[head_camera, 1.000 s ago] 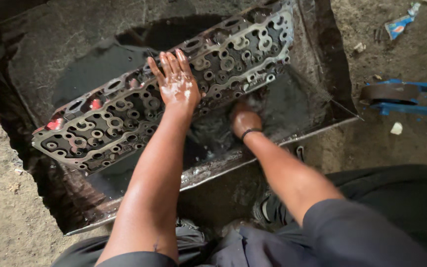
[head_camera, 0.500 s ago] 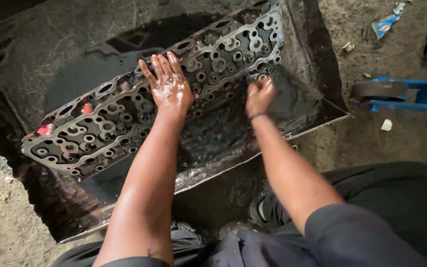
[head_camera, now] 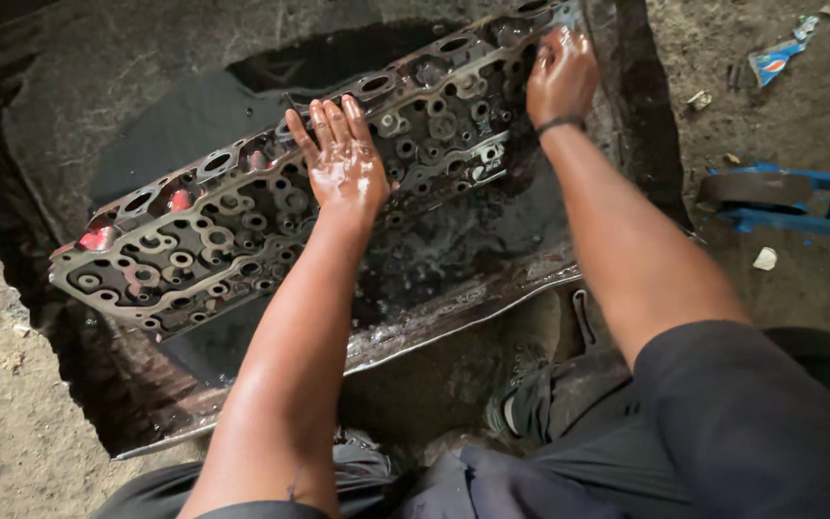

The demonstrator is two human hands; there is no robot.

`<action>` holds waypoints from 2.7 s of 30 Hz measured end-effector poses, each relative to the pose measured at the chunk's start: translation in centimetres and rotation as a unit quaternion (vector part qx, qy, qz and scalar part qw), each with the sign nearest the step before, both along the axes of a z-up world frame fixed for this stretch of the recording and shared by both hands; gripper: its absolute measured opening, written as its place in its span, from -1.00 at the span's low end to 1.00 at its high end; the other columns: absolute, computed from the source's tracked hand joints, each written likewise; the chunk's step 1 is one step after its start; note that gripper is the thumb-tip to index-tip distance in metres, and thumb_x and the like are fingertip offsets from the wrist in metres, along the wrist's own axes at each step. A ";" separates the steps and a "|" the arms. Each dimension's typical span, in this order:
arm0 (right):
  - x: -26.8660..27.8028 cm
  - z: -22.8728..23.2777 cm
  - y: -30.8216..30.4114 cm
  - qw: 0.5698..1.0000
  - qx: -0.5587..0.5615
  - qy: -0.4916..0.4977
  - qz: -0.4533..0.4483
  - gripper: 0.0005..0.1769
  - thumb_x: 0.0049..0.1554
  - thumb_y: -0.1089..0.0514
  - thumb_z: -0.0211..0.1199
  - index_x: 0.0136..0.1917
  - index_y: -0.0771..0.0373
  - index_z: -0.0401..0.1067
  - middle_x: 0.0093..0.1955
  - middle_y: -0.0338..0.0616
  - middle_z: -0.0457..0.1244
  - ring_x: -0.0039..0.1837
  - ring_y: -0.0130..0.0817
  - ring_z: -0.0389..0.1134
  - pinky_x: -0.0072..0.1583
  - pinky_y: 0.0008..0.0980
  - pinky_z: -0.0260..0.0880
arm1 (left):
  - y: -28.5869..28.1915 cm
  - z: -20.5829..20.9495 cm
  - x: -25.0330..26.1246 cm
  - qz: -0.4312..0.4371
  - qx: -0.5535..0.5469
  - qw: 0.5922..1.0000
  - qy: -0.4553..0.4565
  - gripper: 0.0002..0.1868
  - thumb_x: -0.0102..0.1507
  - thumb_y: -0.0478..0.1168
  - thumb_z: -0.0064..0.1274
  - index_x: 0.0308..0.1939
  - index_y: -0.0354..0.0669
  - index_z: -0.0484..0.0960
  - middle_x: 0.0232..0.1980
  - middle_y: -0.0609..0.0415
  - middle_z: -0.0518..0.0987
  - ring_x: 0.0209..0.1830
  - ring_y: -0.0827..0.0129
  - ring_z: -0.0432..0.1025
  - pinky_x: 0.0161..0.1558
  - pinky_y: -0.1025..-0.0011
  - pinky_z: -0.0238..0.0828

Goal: The person scrubs a large, flat metal engine component, likely a cylinder head, using a small abrasive pad. The person repeatedly rubs the surface and the intricate internal passages of the part, which is resting in a shallow metal tray filled with liquid.

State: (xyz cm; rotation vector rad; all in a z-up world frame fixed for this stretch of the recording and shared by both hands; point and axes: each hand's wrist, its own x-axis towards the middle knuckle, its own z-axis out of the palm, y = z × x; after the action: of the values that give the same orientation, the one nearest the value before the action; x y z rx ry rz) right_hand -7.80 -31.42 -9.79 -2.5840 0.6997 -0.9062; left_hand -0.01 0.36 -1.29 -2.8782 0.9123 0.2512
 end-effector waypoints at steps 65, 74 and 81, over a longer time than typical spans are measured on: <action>1.6 -2.0 2.4 0.981 0.153 -0.041 -0.109 -0.45 0.06 0.18 0.43 0.26 0.50 0.44 0.17 0.28 0.38 0.23 0.02 0.46 0.26 -0.23 0.42 | 0.0 -0.4 0.2 0.002 -0.003 1.000 0.007 0.27 0.08 0.21 0.29 0.56 -0.45 -0.09 0.58 -0.41 0.08 0.64 -0.17 -0.14 0.46 -0.30 -0.70; -2.0 5.0 1.1 0.959 0.022 0.282 0.011 -0.51 0.25 0.05 0.18 0.43 0.10 0.44 0.04 0.19 0.39 0.10 0.06 0.43 0.21 -0.04 0.37 | -0.2 -0.2 0.2 0.002 0.013 1.000 0.025 0.30 0.07 0.23 0.27 0.56 -0.44 -0.15 0.59 -0.39 0.03 0.64 -0.16 -0.20 0.42 -0.29 -0.75; -1.2 7.8 -2.5 0.848 -0.288 0.426 0.130 -0.63 0.38 0.02 -0.02 0.11 0.21 0.56 -0.09 0.07 0.42 0.02 -0.07 0.44 0.11 0.00 0.36 | -0.1 -1.5 0.4 0.004 0.010 0.999 0.032 0.20 0.11 0.20 0.16 0.54 -0.42 -0.15 0.59 -0.37 0.00 0.62 -0.16 -0.22 0.40 -0.29 -0.77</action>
State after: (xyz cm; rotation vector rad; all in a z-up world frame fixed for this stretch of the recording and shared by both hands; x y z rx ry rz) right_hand -9.02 -33.95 -1.98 -3.5087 0.2355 0.2357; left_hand 0.35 0.24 -2.78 -2.8715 0.9041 0.3541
